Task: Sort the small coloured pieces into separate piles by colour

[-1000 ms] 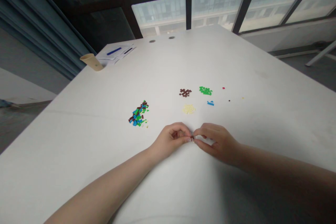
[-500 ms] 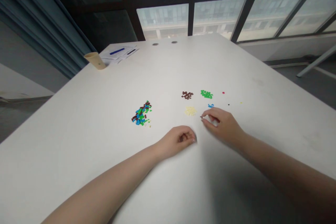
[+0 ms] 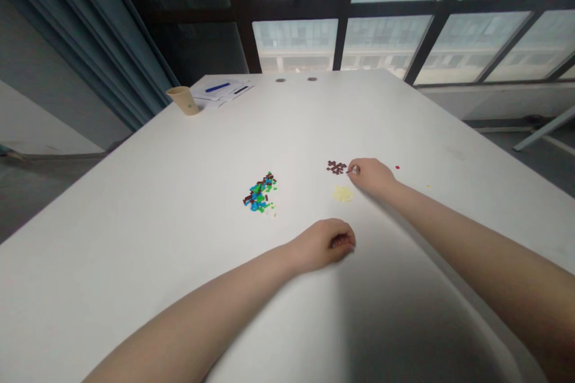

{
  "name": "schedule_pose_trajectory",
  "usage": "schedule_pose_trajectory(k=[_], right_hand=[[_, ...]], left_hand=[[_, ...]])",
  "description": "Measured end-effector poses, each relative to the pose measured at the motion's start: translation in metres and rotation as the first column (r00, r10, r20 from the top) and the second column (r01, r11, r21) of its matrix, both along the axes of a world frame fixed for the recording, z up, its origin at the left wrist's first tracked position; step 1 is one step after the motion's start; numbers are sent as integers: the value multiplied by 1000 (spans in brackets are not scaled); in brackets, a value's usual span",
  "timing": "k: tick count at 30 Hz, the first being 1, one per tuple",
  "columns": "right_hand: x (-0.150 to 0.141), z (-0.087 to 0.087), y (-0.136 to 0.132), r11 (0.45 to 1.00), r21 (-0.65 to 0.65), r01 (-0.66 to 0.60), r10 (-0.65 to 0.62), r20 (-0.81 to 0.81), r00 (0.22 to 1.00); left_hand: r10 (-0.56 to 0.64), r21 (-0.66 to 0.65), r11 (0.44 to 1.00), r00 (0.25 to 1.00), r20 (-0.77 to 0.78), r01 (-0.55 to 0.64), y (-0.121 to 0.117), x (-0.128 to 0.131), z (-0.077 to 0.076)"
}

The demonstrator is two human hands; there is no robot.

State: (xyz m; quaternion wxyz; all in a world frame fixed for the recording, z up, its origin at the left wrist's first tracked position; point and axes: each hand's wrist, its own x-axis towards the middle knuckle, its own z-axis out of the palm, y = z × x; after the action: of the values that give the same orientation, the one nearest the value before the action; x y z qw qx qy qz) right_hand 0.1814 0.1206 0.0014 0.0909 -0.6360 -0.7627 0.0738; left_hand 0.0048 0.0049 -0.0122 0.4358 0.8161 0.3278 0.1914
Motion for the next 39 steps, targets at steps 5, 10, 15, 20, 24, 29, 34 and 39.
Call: schedule_pose_trajectory(k=[5,10,15,20,24,29,34,39], right_hand=[[-5,-2,10,999,-18,32,-32,-11,999],[-4,-1,8,999,-29,33,-34,-35,999],[3,5,0,999,-10,33,-33,-34,999],[7,16,-40,1000,5,-20,20,-34,999],[7,9,-96,987,38,-155,155,-12,988],[8,-14,-133,971,26,-237,238,-14,971],[9,-18,-129,954,13,-301,301,-35,953],[11,-15,-128,936,-8,-352,350,-58,935]], left_hand=[[-19,31,999,1000,16,19,1,1,-3],[-13,26,1000,1000,16,13,2,2,-4],[-15,27,1000,1000,14,15,2,1,-3],[3,48,999,1000,17,-4,0,0,0],[33,104,994,999,-8,-32,0,-1,1],[167,355,932,956,-243,-72,1,-2,6],[623,631,755,499,-602,-180,1,-18,29],[663,626,748,243,-708,-220,13,-43,48]])
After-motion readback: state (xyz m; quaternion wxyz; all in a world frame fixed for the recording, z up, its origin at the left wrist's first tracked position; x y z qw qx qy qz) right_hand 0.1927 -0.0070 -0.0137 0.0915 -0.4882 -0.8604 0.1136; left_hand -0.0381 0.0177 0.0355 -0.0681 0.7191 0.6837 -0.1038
